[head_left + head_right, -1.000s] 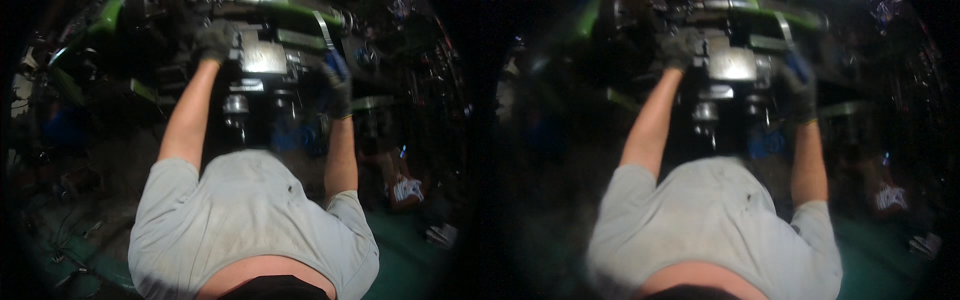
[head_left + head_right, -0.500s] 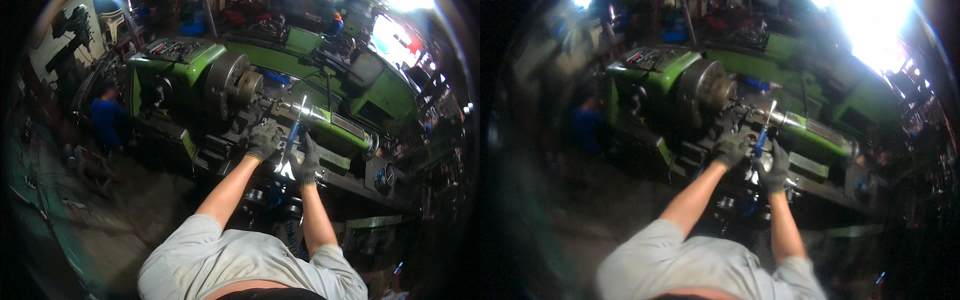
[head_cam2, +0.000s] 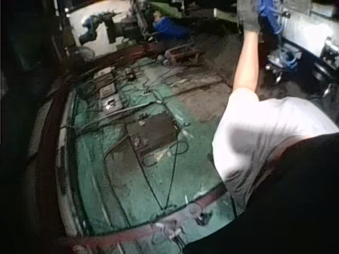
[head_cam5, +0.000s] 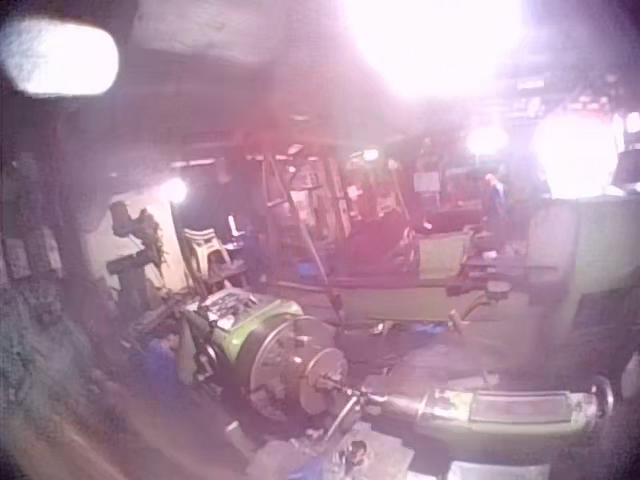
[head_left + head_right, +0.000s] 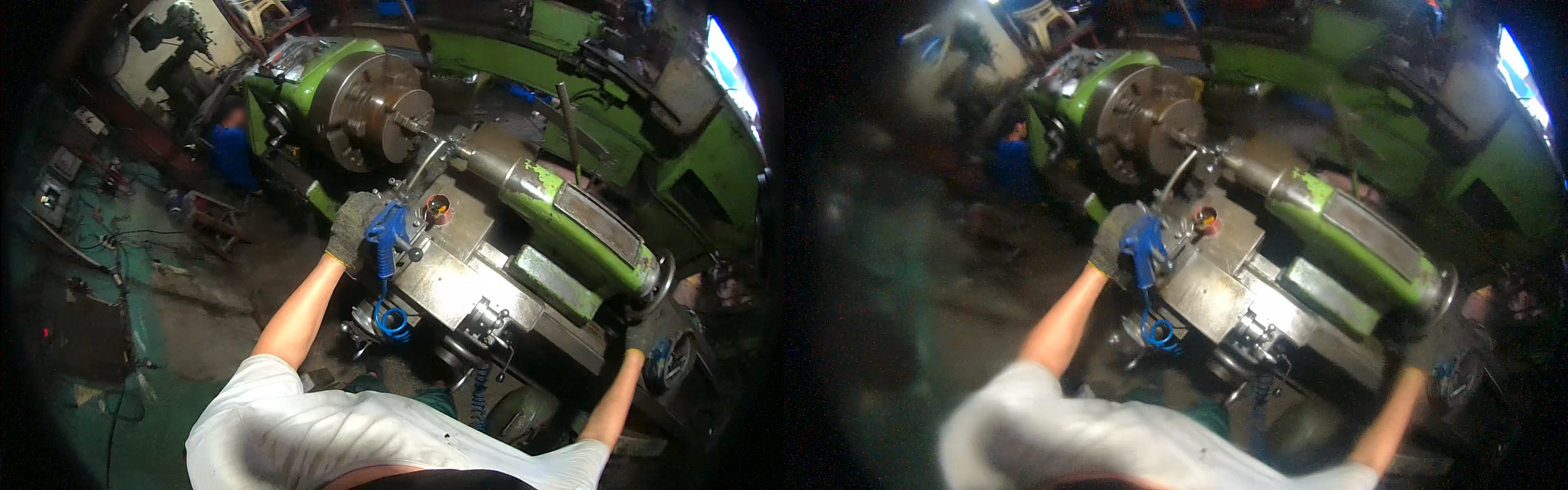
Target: The person operates a green metal lathe in a workshop, using a wrench to tighten the chuck and adjusting the tool post. They manipulate the workpiece and machine controls to set up the equipment for machining.
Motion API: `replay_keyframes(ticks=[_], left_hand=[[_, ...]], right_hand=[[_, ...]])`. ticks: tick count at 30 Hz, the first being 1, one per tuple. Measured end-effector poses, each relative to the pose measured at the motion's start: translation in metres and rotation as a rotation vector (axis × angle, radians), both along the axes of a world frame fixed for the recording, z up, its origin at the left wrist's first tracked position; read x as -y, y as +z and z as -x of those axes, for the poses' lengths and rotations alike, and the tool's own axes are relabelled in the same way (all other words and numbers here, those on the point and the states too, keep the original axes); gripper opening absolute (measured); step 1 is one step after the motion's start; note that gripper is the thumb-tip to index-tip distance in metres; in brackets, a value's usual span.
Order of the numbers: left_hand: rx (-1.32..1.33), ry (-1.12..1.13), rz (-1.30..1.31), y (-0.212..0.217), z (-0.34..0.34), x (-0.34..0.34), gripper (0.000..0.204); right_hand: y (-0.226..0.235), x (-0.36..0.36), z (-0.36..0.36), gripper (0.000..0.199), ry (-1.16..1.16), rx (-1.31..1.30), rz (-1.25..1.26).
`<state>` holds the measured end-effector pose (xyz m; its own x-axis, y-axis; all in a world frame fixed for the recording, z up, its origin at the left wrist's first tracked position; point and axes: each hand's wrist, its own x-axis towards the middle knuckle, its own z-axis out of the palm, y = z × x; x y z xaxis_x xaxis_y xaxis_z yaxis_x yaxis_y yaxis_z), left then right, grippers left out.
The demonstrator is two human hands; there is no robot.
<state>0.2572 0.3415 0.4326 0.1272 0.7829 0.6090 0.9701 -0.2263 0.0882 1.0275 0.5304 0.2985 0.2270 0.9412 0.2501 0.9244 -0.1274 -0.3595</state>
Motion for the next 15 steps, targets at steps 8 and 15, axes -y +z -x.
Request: replay_keyframes(ticks=[8,15], left_hand=[[-0.124,0.209,0.181,0.001,-0.007,-0.008,0.023],[-0.183,0.333,0.189,0.013,-0.024,0.003,0.024]], right_hand=[[0.027,-0.173,-0.020,0.049,0.313,0.105,0.205],[0.070,-0.131,-0.054,0.049,0.284,0.164,-0.022]])
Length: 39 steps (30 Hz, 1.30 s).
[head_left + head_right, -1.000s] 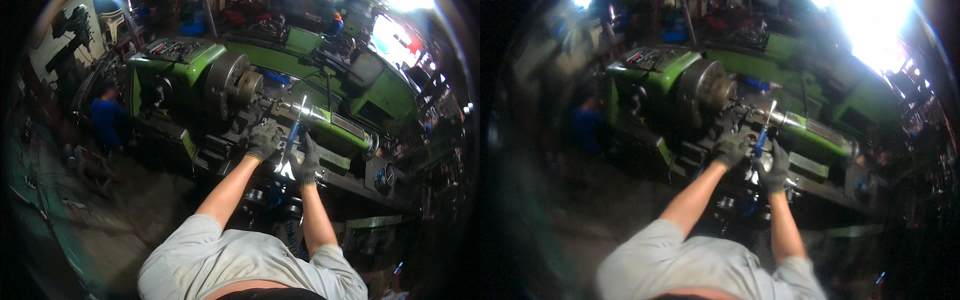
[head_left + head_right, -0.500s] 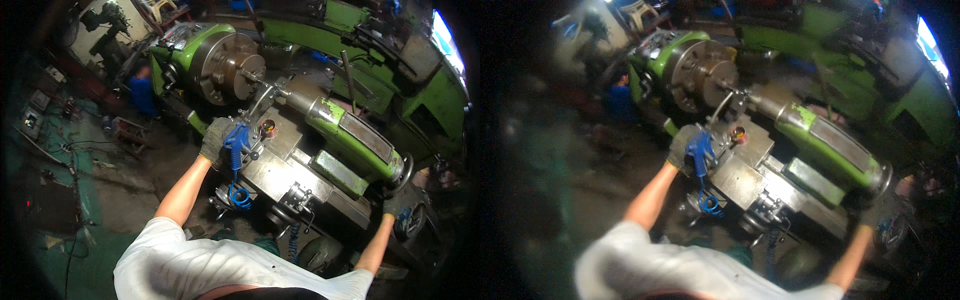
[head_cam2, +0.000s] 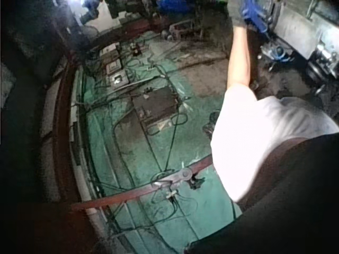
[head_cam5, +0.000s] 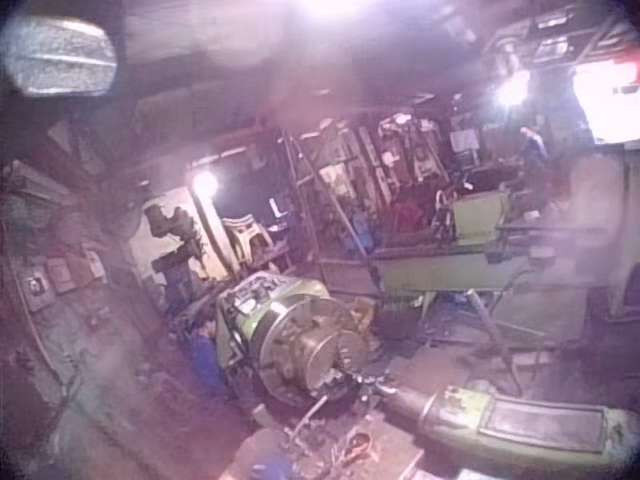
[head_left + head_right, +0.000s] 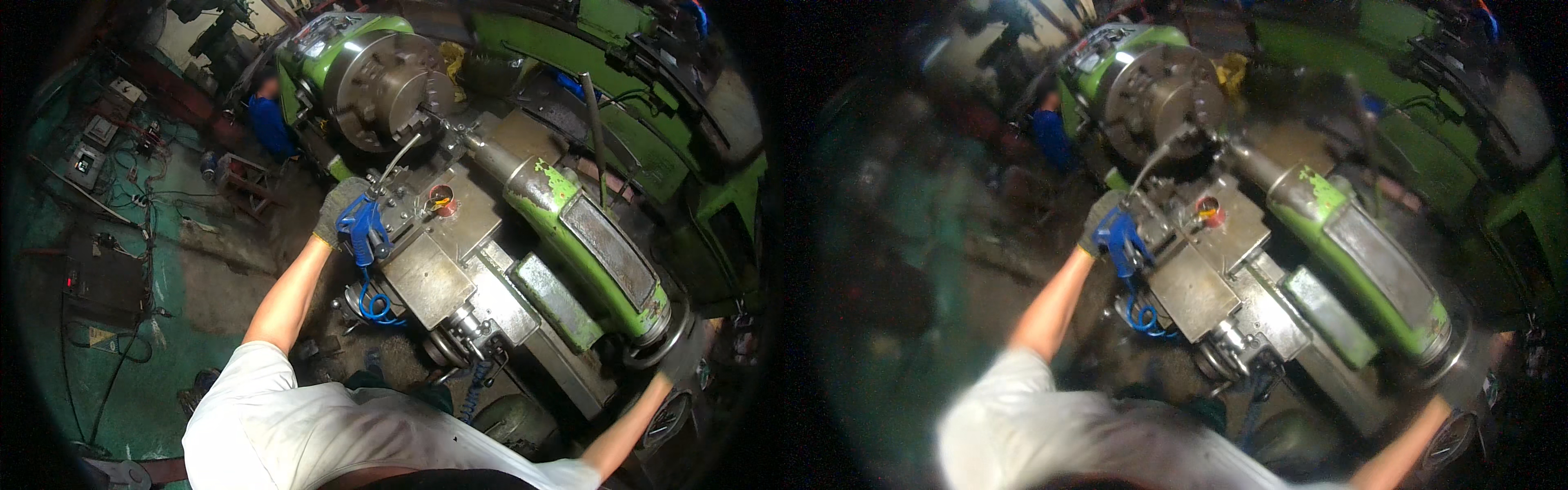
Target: The person operates a green metal lathe in a workshop, using a wrench to tighten the chuck and adjusting the tool post. They manipulate the workpiece and machine controls to set up the equipment for machining.
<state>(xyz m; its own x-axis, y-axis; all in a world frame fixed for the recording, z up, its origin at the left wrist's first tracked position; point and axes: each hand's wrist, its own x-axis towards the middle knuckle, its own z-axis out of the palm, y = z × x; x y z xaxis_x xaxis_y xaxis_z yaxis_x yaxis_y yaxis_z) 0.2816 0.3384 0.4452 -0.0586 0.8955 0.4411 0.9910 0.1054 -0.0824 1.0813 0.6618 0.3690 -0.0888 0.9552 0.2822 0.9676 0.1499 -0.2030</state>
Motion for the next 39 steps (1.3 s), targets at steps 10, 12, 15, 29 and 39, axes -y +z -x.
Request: replay_keyframes(ticks=[10,12,15,29,39], left_hand=[[0.051,-0.156,-0.146,0.008,-0.003,-0.018,0.022],[0.082,-0.158,-0.159,0.010,-0.006,-0.010,0.020],[0.018,0.080,0.102,-0.005,0.001,-0.004,0.020],[0.663,0.038,-0.712,-0.043,0.048,0.049,0.022],[1.198,0.854,0.419,-0.371,0.298,0.088,0.059]], right_hand=[[-0.044,0.005,0.021,0.049,-0.141,-0.024,0.069],[-0.049,0.044,0.042,0.049,-0.153,-0.066,-0.102],[-0.113,0.223,0.092,0.049,-0.141,-0.139,-0.126],[-0.185,0.561,0.217,0.048,-0.369,-0.355,0.804],[-0.111,0.676,0.288,0.039,-0.612,-0.328,0.956]])
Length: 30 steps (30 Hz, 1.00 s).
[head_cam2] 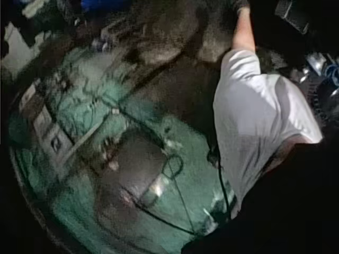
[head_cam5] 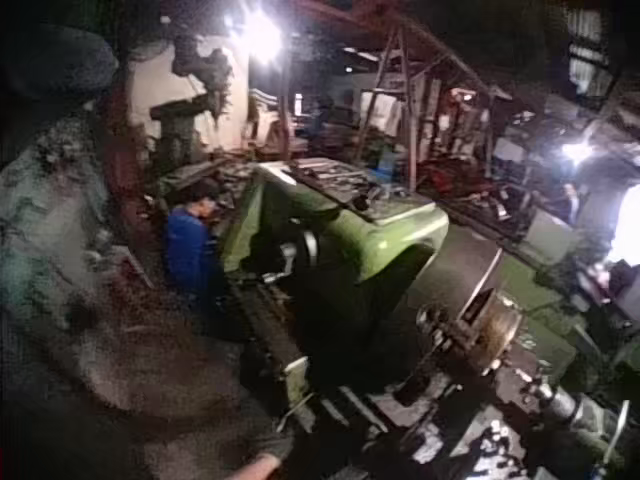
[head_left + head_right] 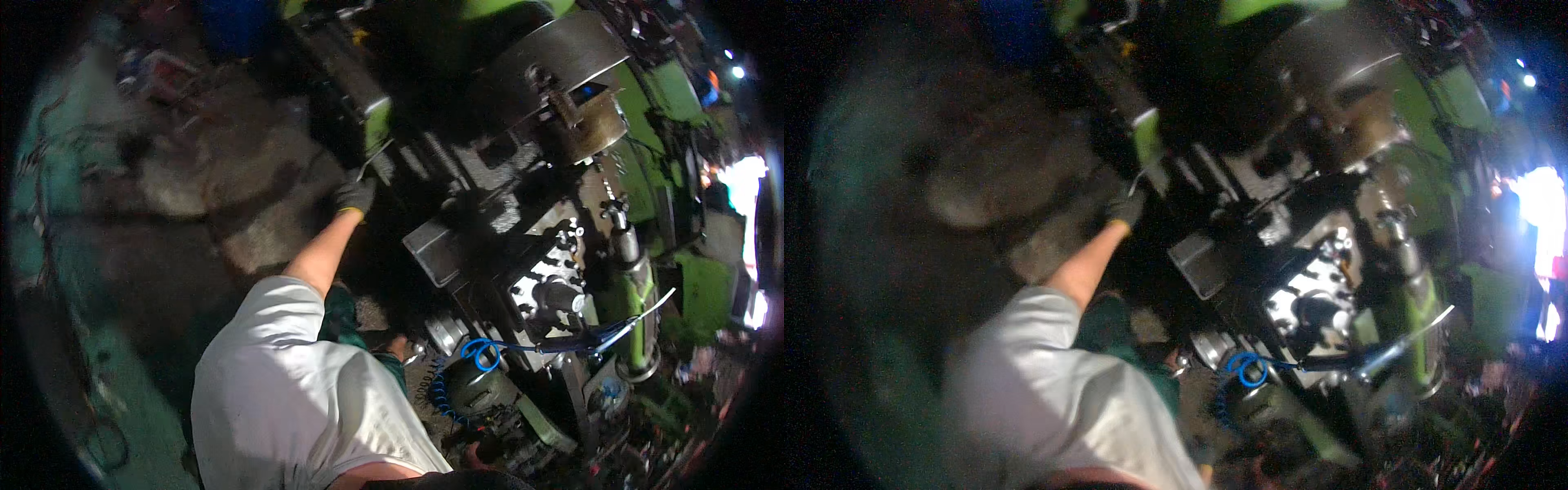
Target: The person operates a green metal lathe in a workshop, using a wrench to tighten the chuck and adjusting the tool post. They manipulate the workpiece and machine controls to set up the equipment for machining.
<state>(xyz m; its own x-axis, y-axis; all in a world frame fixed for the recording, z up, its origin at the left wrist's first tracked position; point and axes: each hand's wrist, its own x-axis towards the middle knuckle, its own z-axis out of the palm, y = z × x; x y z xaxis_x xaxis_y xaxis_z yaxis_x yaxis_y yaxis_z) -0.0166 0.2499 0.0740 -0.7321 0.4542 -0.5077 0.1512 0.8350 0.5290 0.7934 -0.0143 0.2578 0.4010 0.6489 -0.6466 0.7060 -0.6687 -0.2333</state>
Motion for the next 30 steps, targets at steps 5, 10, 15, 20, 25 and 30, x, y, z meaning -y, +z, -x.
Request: replay_keyframes(ticks=[5,10,15,20,25,30], left_hand=[[0.062,0.015,0.053,-0.176,0.049,0.015,0.061],[0.160,-0.031,0.051,-0.195,0.053,0.011,0.055],[0.228,0.007,0.172,-0.234,0.049,-0.002,0.052],[0.256,-0.029,0.168,-0.178,0.065,-0.014,0.055],[0.210,-0.111,0.118,-0.121,0.076,-0.024,0.059],[-0.468,-0.059,-0.210,-0.019,0.089,-0.041,0.060]], right_hand=[[-0.013,-0.001,0.072,0.036,-0.006,-0.165,-0.021],[-0.016,0.043,0.157,0.033,-0.086,-0.178,0.135],[-0.020,0.019,0.172,0.031,-0.101,-0.155,0.210],[-0.041,-0.018,0.175,0.029,-0.096,-0.209,0.223],[-0.089,-0.027,0.195,0.026,-0.135,-0.318,0.194],[-0.170,-0.004,0.182,0.024,-0.236,-0.521,0.109]])
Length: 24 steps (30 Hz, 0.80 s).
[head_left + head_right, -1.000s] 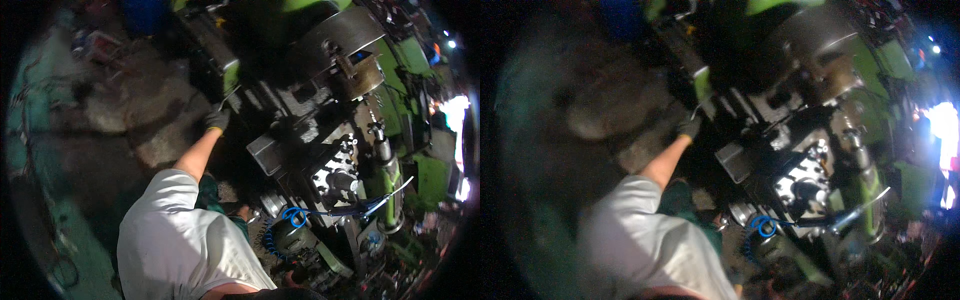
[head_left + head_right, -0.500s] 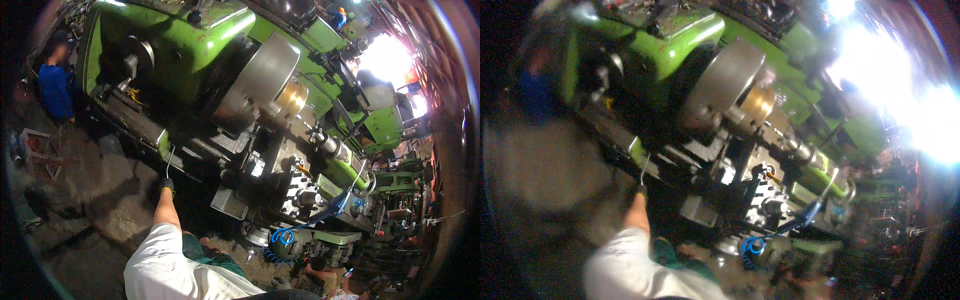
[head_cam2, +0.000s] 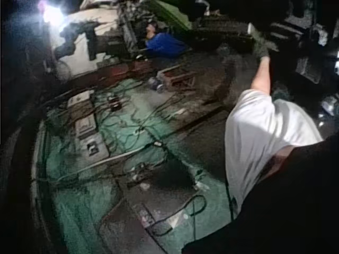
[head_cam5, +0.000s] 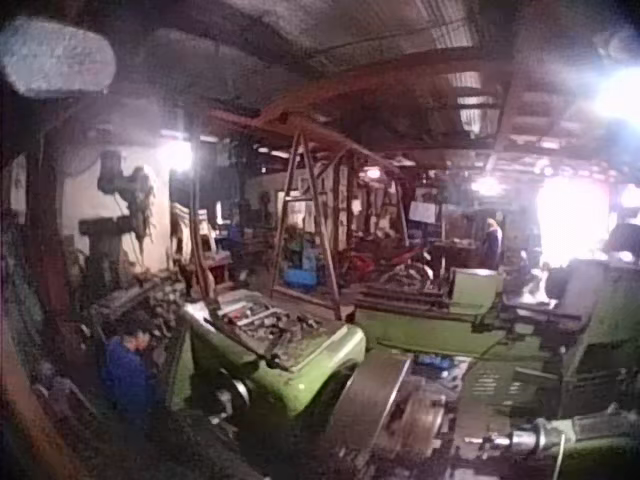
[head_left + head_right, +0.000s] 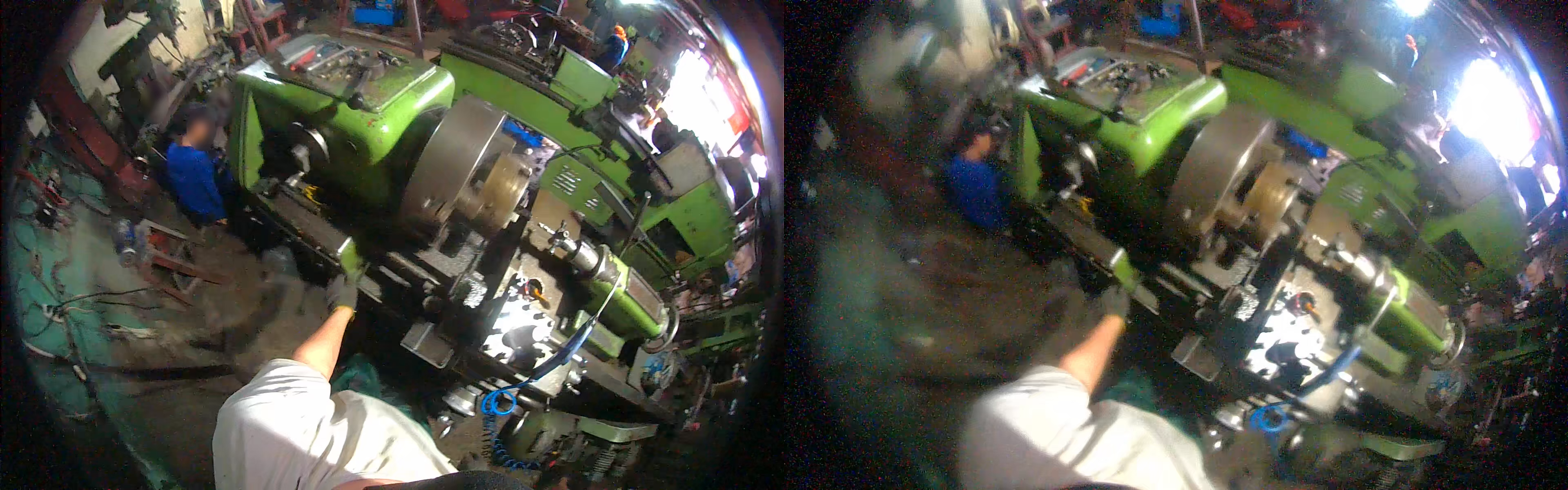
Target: The person operates a green metal lathe in a workshop, using a wrench to tighten the chuck and adjusting the tool post. They manipulate the workpiece and machine controls to set up the equipment for machining.
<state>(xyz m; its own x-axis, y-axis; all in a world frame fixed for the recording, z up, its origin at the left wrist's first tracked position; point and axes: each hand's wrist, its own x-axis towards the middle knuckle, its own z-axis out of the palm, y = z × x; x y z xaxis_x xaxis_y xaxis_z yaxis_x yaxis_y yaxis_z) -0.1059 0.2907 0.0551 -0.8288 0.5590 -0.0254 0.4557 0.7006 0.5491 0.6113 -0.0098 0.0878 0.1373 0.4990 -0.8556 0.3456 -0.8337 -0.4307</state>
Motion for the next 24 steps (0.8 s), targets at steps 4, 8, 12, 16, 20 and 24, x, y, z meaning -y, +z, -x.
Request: replay_keyframes(ticks=[4,8,12,16,20,24], left_hand=[[-0.062,-0.212,-0.704,0.248,0.023,-0.112,0.044],[-0.102,-0.327,-1.220,0.431,0.044,-0.208,0.065],[-0.726,-0.560,-1.031,0.387,0.203,-0.330,0.024],[-0.400,-0.690,-0.975,0.408,0.151,-0.305,0.021],[-0.435,-0.586,-1.061,0.434,0.153,-0.258,0.019],[-0.396,-0.603,-1.160,0.427,0.192,-0.249,0.025]], right_hand=[[-0.011,0.013,-0.019,0.025,1.249,0.734,-0.907],[0.020,-0.017,0.056,0.028,0.680,0.349,-0.445],[0.054,-0.030,0.106,0.029,0.319,0.258,-0.265],[0.074,0.024,0.176,0.030,0.089,0.277,-0.124],[0.078,0.052,0.222,0.031,0.020,0.277,-0.080],[0.078,0.076,0.258,0.033,-0.024,0.289,-0.067]])
